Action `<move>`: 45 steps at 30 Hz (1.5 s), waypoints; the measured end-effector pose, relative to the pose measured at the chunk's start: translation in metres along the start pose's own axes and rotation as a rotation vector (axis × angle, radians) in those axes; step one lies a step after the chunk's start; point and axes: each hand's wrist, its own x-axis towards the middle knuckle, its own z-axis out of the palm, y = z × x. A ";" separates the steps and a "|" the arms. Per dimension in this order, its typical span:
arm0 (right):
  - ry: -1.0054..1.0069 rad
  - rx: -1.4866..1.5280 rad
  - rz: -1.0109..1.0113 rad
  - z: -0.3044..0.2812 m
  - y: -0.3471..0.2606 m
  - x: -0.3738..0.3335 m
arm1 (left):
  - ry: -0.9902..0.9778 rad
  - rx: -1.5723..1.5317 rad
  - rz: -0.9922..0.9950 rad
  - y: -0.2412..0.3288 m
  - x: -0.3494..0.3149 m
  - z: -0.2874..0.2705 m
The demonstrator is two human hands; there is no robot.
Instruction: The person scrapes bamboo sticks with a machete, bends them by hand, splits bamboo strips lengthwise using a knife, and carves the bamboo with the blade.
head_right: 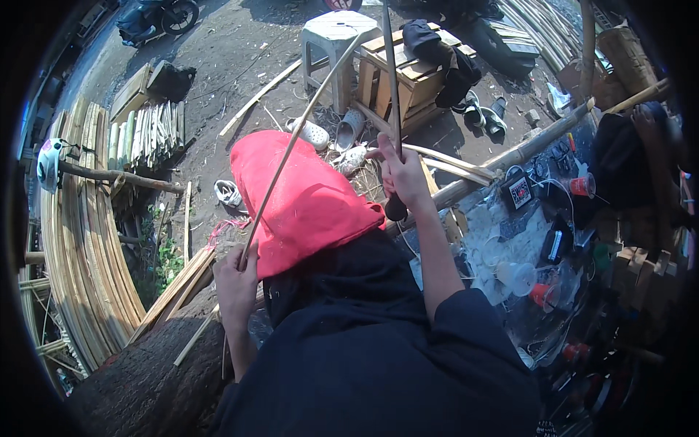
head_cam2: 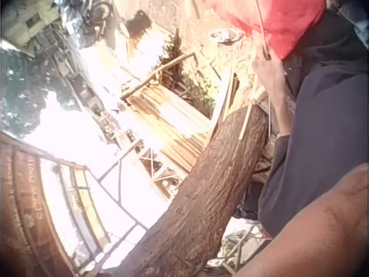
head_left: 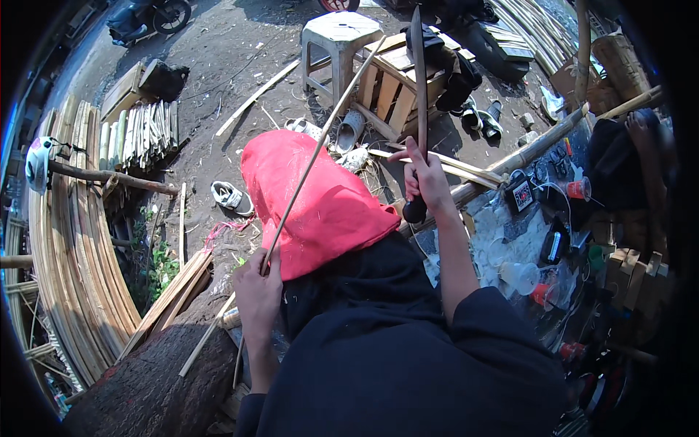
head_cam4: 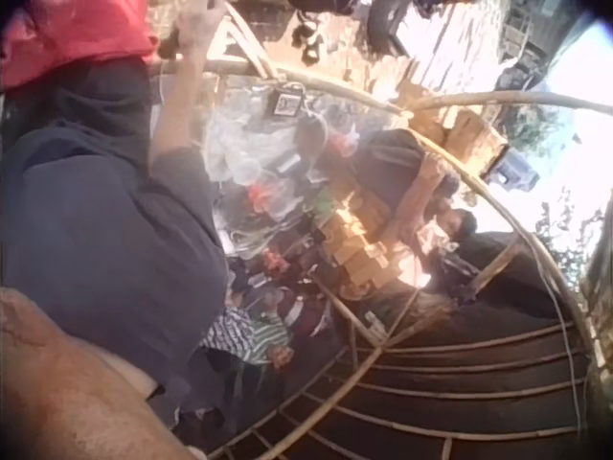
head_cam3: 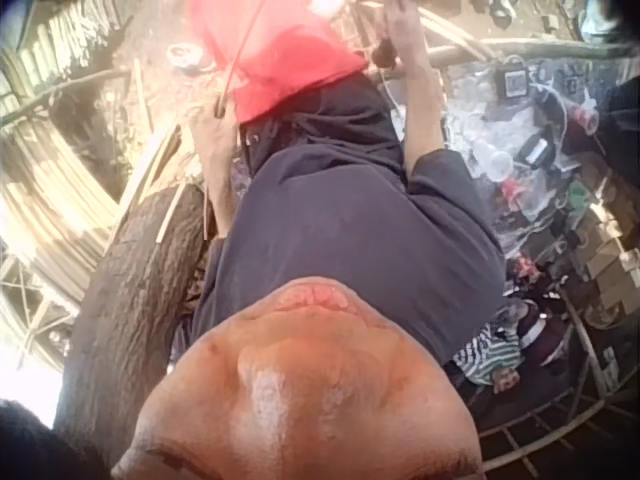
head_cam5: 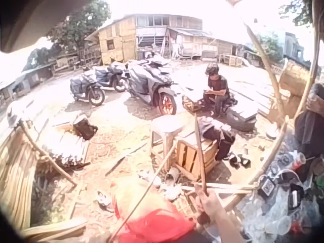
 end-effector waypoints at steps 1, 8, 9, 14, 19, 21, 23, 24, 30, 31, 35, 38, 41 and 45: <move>0.025 0.014 0.027 -0.002 0.002 -0.012 | 0.047 0.022 0.045 0.006 0.009 0.002; 0.156 -0.197 0.127 -0.030 0.044 -0.070 | 0.199 -0.075 0.262 0.050 0.043 -0.005; 0.213 -0.336 0.161 -0.036 0.052 -0.075 | 0.256 -0.081 0.340 0.053 0.051 -0.004; 0.289 -0.750 0.099 -0.045 0.069 -0.115 | 0.187 -0.040 0.458 0.080 0.072 -0.035; 0.226 -0.888 0.328 -0.059 0.092 -0.154 | -0.022 -0.271 0.516 0.091 0.097 -0.030; 0.260 -0.933 0.319 -0.056 0.105 -0.161 | -0.073 -0.326 0.485 0.095 0.099 -0.031; 0.256 -1.052 0.270 -0.052 0.120 -0.165 | -0.102 -0.387 0.457 0.094 0.097 -0.031; 0.257 -1.100 0.264 -0.051 0.129 -0.168 | -0.109 -0.414 0.490 0.090 0.103 -0.026; 0.333 -1.101 0.316 -0.048 0.132 -0.178 | -0.140 -0.301 0.445 0.103 0.096 -0.001; 0.361 -1.075 0.309 -0.048 0.135 -0.178 | -0.151 -0.307 0.422 0.102 0.094 0.001; 0.410 -0.945 0.283 -0.046 0.152 -0.182 | -0.228 -0.403 0.436 0.101 0.086 0.001; 0.414 -0.831 0.277 -0.053 0.165 -0.181 | -0.196 -0.365 0.435 0.101 0.083 0.002; 0.439 -0.850 0.154 -0.061 0.186 -0.182 | -0.147 -0.297 0.399 0.099 0.082 0.001; 0.303 -0.754 0.191 -0.071 0.194 -0.183 | -0.146 -0.212 0.389 0.097 0.086 -0.010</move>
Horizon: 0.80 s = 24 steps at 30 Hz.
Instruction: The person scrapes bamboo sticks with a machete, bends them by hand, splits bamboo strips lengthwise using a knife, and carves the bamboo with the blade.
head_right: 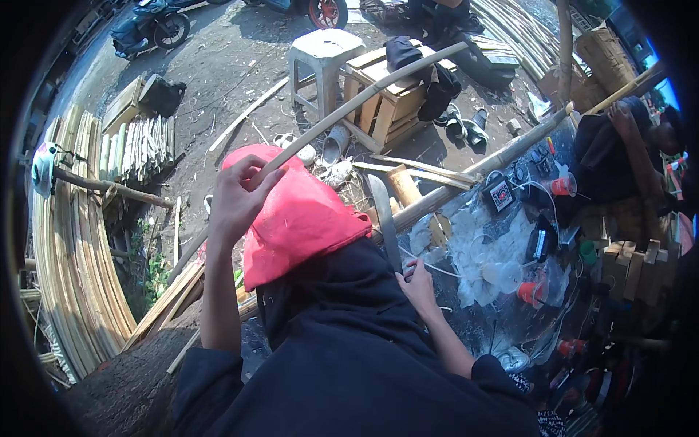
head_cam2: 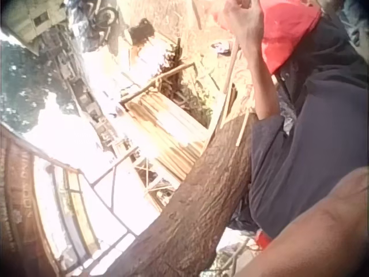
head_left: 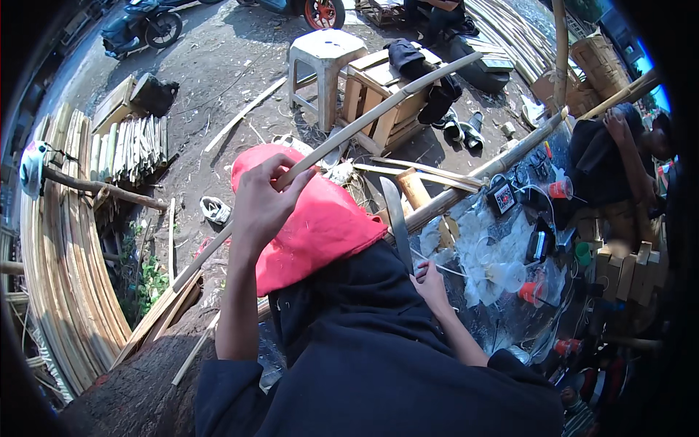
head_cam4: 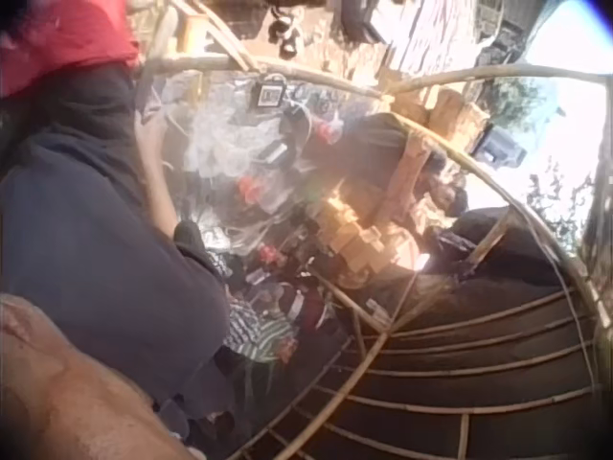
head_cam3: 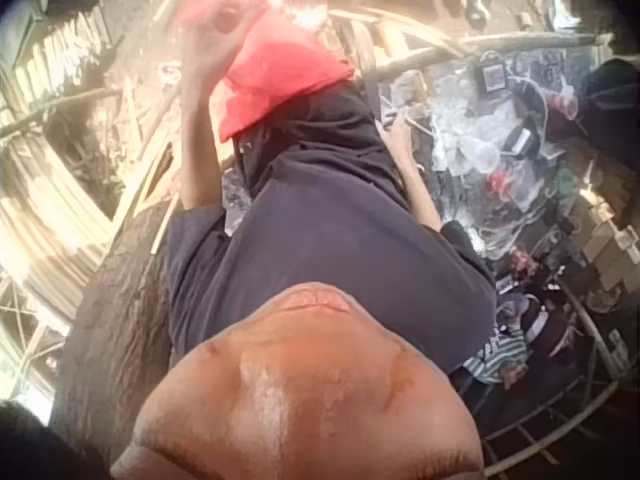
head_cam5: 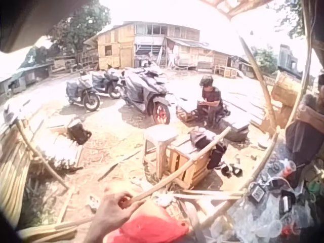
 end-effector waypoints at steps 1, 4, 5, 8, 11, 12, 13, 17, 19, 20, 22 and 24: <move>-0.025 -0.015 -0.035 -0.001 -0.005 0.000 | 0.005 0.011 -0.012 -0.006 -0.001 -0.008; -0.069 -0.110 -0.054 -0.016 -0.014 -0.003 | 0.036 0.019 0.127 -0.027 0.003 -0.014; -0.080 -0.196 -0.097 -0.023 -0.019 -0.004 | 0.040 -0.002 0.172 -0.027 0.004 -0.017; -0.116 -0.081 -0.035 -0.069 -0.101 0.000 | 0.099 0.145 0.300 -0.037 0.008 -0.024; 0.326 -0.152 -0.397 -0.120 -0.184 0.031 | 0.009 0.235 0.346 -0.034 0.008 -0.043; 0.516 -0.228 -0.605 -0.133 -0.199 0.050 | 0.009 0.245 0.371 -0.038 0.009 -0.045; 0.607 -0.338 -0.727 -0.150 -0.211 0.074 | 0.005 0.256 0.402 -0.040 0.006 -0.051; 0.469 -0.758 -1.041 -0.167 -0.282 0.112 | -0.033 0.255 0.459 -0.038 -0.008 -0.077; -0.038 -0.537 -0.773 -0.171 -0.287 0.146 | -0.039 0.308 0.444 -0.039 -0.017 -0.097; -0.049 -0.565 -0.738 -0.177 -0.286 0.155 | 0.020 0.376 0.526 -0.041 -0.013 -0.106; 0.051 -0.554 -0.898 -0.178 -0.287 0.163 | 0.108 0.494 0.521 -0.037 -0.014 -0.126; 0.116 -0.539 -1.025 -0.184 -0.297 0.163 | 0.273 0.657 0.596 -0.037 -0.017 -0.152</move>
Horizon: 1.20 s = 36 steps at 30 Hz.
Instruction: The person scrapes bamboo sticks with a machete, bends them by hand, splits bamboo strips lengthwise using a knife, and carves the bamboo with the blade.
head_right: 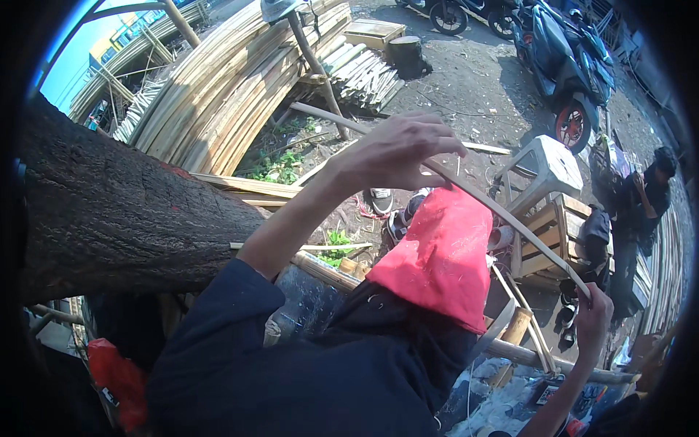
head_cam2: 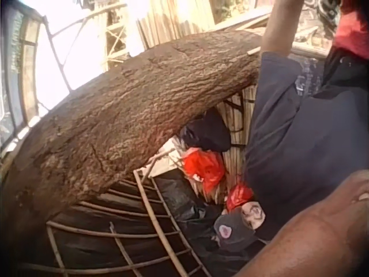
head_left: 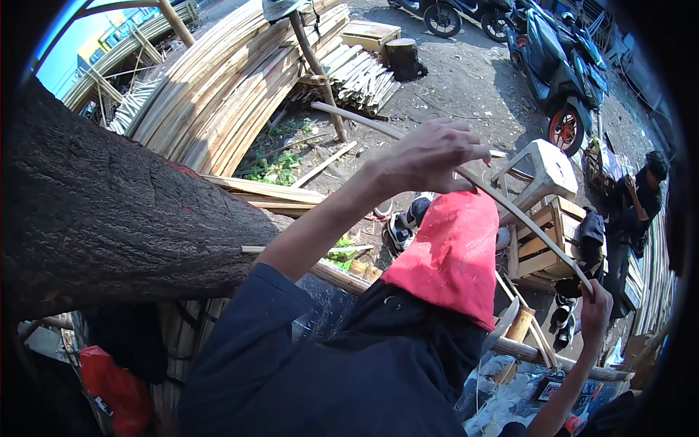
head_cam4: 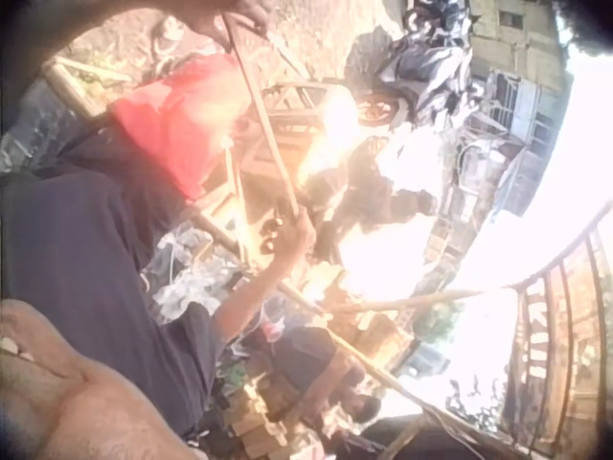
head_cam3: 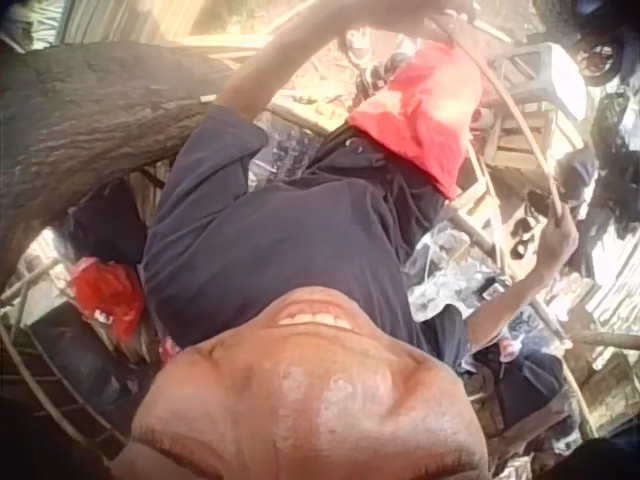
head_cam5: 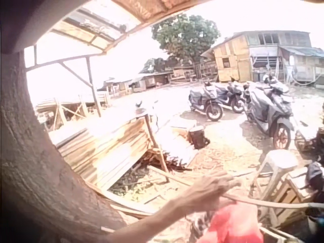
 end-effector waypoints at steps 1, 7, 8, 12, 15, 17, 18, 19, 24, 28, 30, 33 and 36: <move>0.023 -0.002 -0.053 -0.012 0.001 0.001 | 0.085 0.072 0.061 -0.008 -0.002 -0.013; 0.081 0.026 -0.166 -0.051 0.002 0.032 | 0.056 0.334 -0.426 -0.046 -0.045 -0.099; -0.018 0.101 -0.069 -0.062 -0.006 0.039 | 0.064 0.373 -0.369 -0.069 -0.045 -0.099; 0.106 0.062 -0.085 -0.072 -0.002 0.052 | 0.080 0.310 -0.493 -0.095 -0.049 -0.110; 0.203 -0.006 -0.057 -0.062 0.032 0.059 | 0.241 0.340 -0.381 -0.116 -0.057 -0.103; 0.265 -0.025 -0.055 -0.054 0.043 0.067 | 0.092 0.306 -0.545 -0.124 -0.060 -0.095; 0.277 -0.104 -0.005 -0.051 0.040 0.080 | 0.132 0.233 -0.528 -0.147 -0.073 -0.088; 0.280 -0.185 0.059 -0.044 0.043 0.087 | 0.114 0.222 -0.528 -0.147 -0.071 -0.080; 0.263 -0.011 0.239 0.011 0.078 0.099 | 0.098 0.114 -0.813 -0.143 -0.073 -0.042; 0.165 0.058 0.349 0.034 0.111 0.067 | 0.037 0.056 -0.851 -0.135 -0.077 -0.002; 0.057 0.055 0.407 0.028 0.105 0.042 | -0.055 0.037 -0.759 -0.127 -0.074 0.011; 0.035 0.187 0.245 0.046 0.121 0.017 | 0.009 -0.031 -0.586 -0.139 -0.088 0.037; 0.105 0.308 0.096 0.041 0.108 0.000 | 0.013 0.075 -0.546 -0.158 -0.122 0.017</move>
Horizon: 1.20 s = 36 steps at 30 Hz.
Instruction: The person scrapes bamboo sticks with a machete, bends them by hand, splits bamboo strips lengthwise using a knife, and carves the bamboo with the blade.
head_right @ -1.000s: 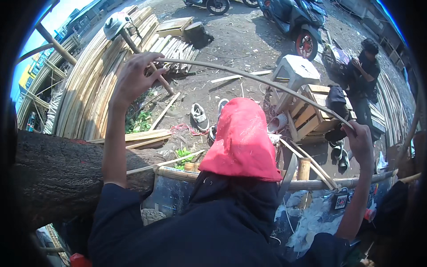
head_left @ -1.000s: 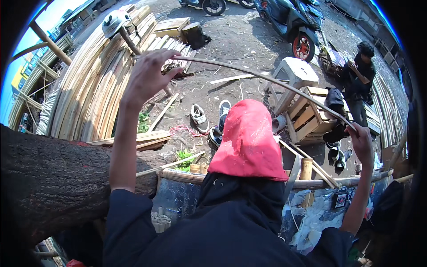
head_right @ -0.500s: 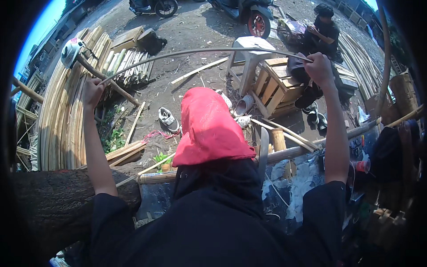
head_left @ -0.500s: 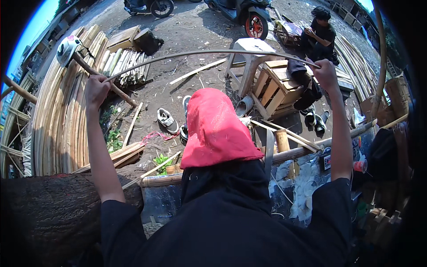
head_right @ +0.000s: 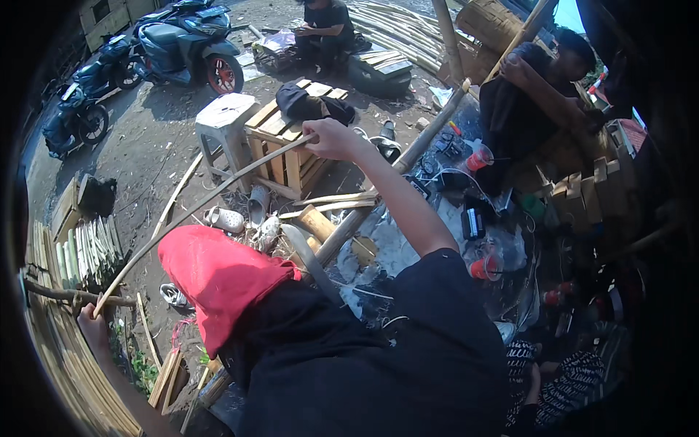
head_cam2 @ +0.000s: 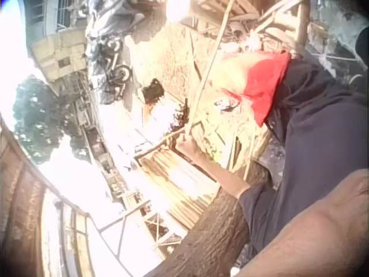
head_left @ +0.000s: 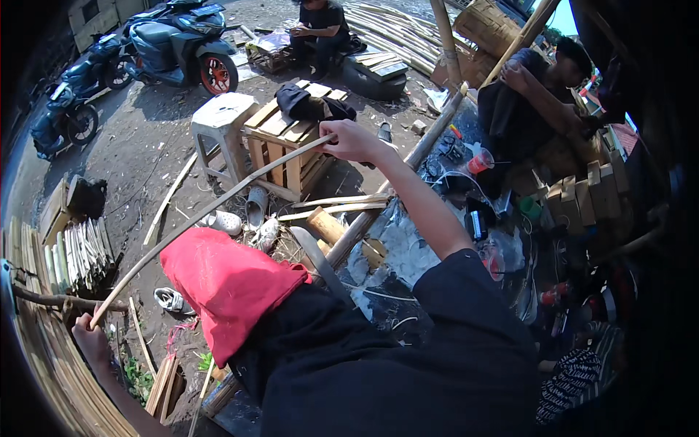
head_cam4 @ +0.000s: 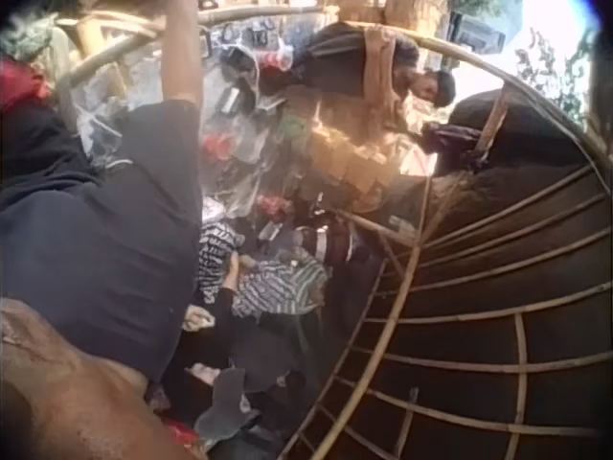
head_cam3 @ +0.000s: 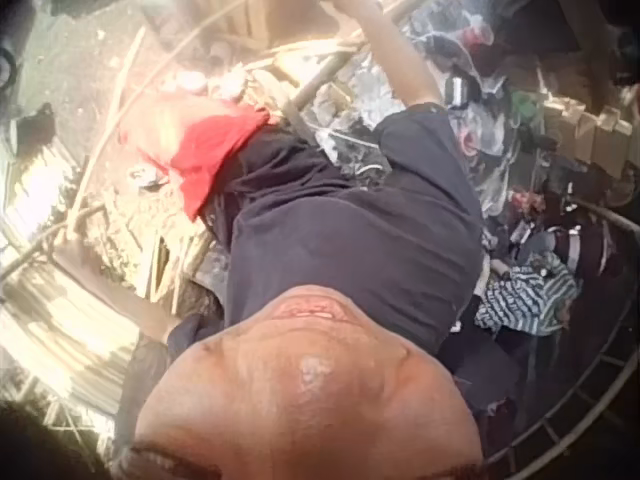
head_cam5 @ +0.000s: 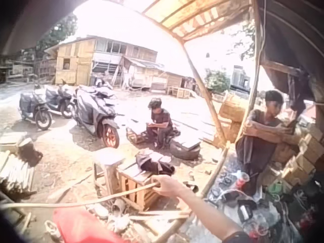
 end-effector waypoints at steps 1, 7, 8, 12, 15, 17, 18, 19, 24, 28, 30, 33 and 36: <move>0.093 -0.124 -0.097 -0.004 0.013 -0.009 | 0.105 0.011 0.073 -0.017 0.001 0.004; 0.098 -0.425 -0.097 -0.041 0.001 -0.065 | 0.006 -0.190 0.075 -0.026 0.040 0.050; 0.111 -0.413 -0.087 -0.036 0.005 -0.068 | 0.016 -0.222 0.074 -0.042 0.035 0.059; 0.190 -0.389 -0.042 -0.017 0.033 -0.087 | -0.101 -0.255 -0.041 -0.014 0.008 0.089; 0.145 -0.375 -0.012 -0.019 0.035 -0.090 | -0.174 -0.289 -0.109 0.007 0.008 0.099; 0.061 -0.373 0.026 -0.021 0.046 -0.085 | -0.247 -0.167 -0.082 0.007 0.018 0.097; -0.002 -0.298 0.139 -0.025 0.040 -0.080 | -0.287 -0.164 -0.039 0.014 0.025 0.094; -0.063 -0.228 0.251 -0.029 0.031 -0.073 | -0.324 -0.164 0.007 0.017 0.028 0.086; -0.192 0.148 0.344 -0.037 0.017 -0.048 | -1.137 -0.477 -0.660 -0.008 0.048 0.036; -0.128 0.411 0.318 -0.048 0.011 -0.040 | -1.151 -0.834 -0.540 -0.044 0.026 0.010; -0.173 0.403 0.370 -0.062 0.016 -0.048 | -0.735 -1.146 -0.747 -0.037 0.014 0.003; -0.256 0.503 0.435 -0.067 0.018 -0.053 | -0.453 -1.283 -0.783 -0.025 0.008 -0.008; -0.301 0.547 0.401 -0.065 0.019 -0.057 | -0.340 -0.989 -0.833 -0.013 0.008 0.009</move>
